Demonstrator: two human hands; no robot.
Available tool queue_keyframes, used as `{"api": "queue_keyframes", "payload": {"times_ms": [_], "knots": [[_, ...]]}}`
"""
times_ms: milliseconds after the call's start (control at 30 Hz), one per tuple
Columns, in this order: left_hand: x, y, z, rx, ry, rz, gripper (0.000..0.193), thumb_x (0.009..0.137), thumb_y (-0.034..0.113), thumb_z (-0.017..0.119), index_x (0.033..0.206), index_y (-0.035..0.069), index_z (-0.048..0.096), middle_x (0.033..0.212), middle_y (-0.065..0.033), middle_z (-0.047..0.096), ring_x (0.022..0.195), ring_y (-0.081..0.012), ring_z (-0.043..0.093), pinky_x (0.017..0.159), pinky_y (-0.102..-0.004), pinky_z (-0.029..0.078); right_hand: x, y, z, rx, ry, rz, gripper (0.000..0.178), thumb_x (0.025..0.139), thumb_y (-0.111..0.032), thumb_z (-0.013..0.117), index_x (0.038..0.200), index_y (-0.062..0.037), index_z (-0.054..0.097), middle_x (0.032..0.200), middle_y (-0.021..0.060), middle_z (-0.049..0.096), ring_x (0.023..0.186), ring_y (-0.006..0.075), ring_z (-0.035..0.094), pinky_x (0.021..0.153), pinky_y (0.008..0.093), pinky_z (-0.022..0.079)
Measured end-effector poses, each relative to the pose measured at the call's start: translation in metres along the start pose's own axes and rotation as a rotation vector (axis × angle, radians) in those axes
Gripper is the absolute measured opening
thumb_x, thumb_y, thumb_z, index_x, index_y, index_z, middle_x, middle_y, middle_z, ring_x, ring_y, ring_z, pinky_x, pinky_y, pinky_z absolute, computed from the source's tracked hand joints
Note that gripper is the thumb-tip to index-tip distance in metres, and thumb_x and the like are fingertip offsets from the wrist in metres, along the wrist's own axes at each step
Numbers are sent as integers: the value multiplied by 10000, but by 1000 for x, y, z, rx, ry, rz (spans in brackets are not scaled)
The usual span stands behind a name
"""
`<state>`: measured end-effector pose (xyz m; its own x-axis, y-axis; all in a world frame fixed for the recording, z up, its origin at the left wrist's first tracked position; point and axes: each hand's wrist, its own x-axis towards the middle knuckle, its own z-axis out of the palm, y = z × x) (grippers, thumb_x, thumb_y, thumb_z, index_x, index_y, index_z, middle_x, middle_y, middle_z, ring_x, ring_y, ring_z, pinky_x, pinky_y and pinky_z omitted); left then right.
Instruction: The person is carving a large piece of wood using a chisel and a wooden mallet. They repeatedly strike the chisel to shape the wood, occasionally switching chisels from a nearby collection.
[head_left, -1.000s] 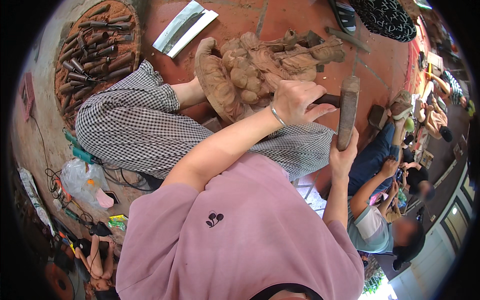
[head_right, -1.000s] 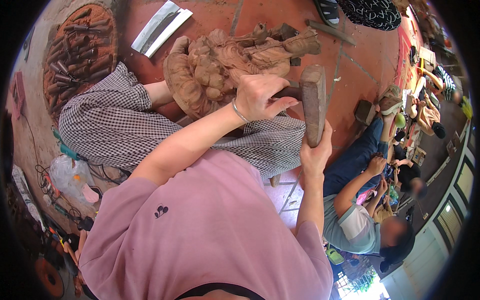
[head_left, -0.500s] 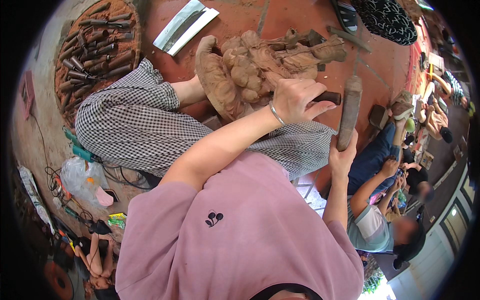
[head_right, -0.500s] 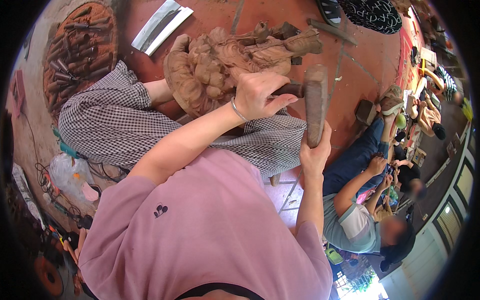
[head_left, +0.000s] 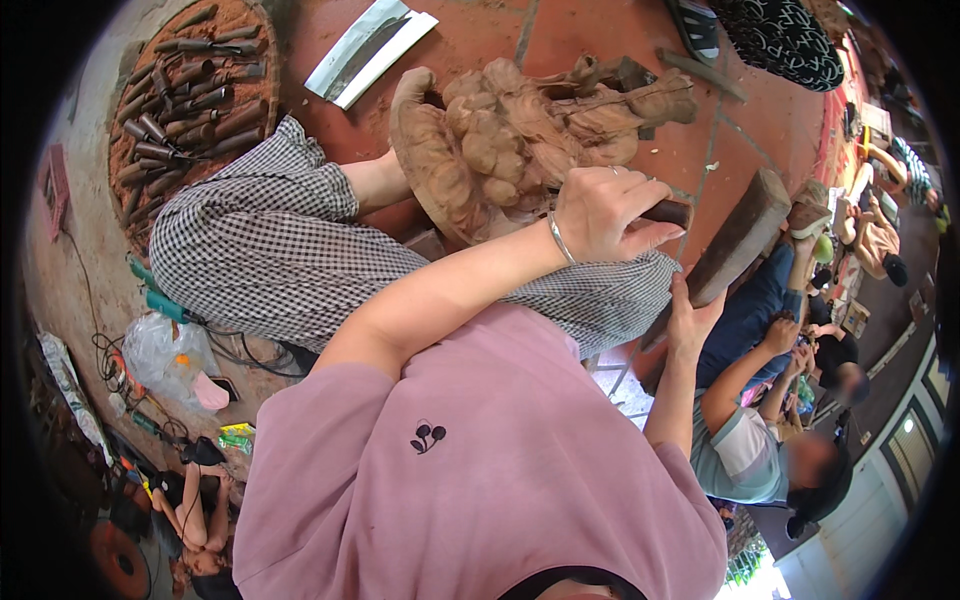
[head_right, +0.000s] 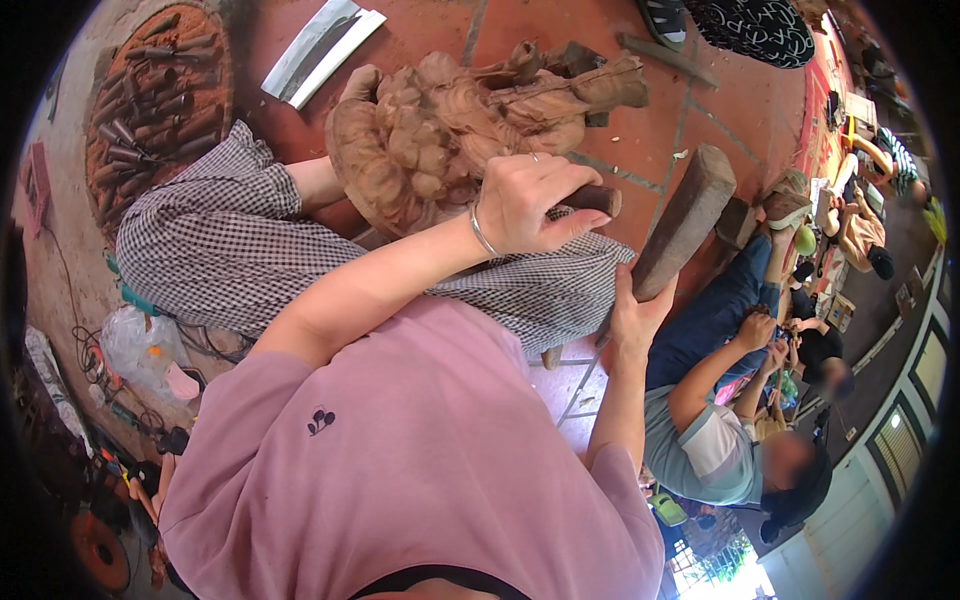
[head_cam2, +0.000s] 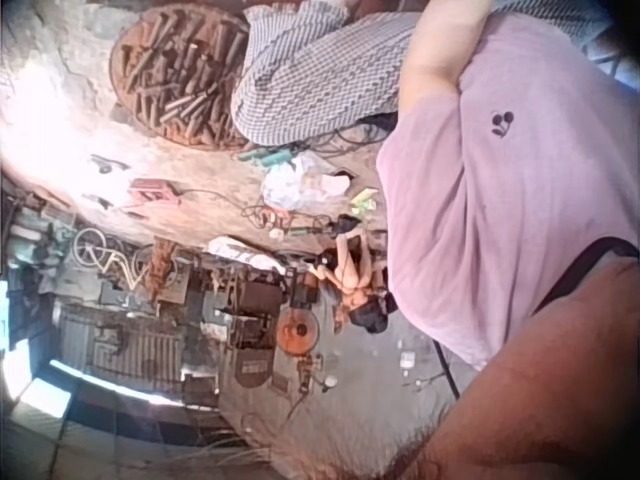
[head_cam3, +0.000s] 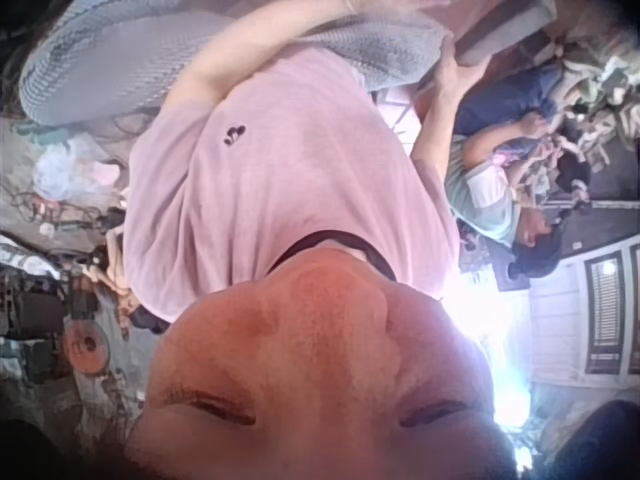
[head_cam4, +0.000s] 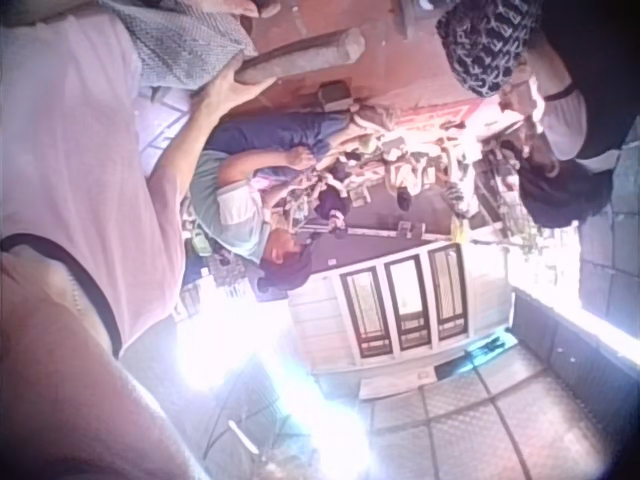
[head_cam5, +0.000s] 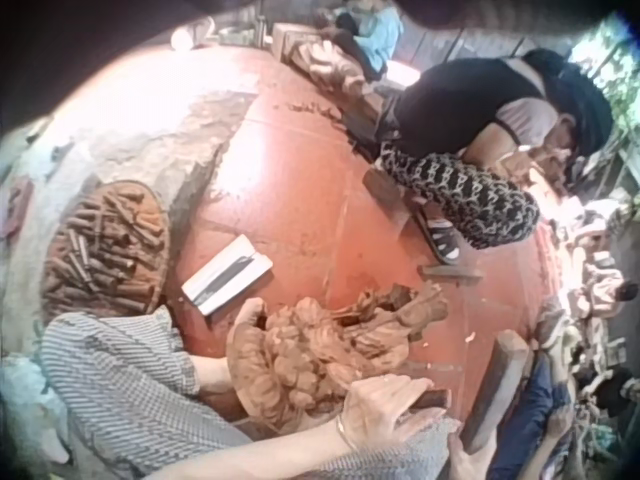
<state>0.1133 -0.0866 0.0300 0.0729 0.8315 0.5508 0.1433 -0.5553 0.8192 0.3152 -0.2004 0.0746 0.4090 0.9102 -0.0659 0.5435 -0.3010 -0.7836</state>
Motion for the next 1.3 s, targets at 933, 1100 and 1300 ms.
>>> {"api": "queue_keyframes", "payload": {"times_ms": [933,1100,1300], "knots": [[-16,-15,-4,-10,-52,157,371,713,437,756,776,88,649,585,-31,542,502,-211,566,461,-310,427,-14,-13,20,-428,31,-336,299,830,11,672,1090,12,525,929,92,596,827,156,580,772,282,476],[-15,-11,-4,-11,-52,165,364,717,430,758,778,87,651,588,-32,546,502,-209,567,461,-310,428,-23,9,17,-19,58,-180,397,794,40,662,1166,17,523,1004,149,621,907,236,622,833,319,477],[-16,-14,-4,4,-69,133,361,719,421,760,783,82,654,591,-38,554,502,-210,567,462,-307,431,-19,-5,15,-116,47,-124,374,819,12,660,1162,20,512,993,134,615,902,234,618,824,312,478]]}}
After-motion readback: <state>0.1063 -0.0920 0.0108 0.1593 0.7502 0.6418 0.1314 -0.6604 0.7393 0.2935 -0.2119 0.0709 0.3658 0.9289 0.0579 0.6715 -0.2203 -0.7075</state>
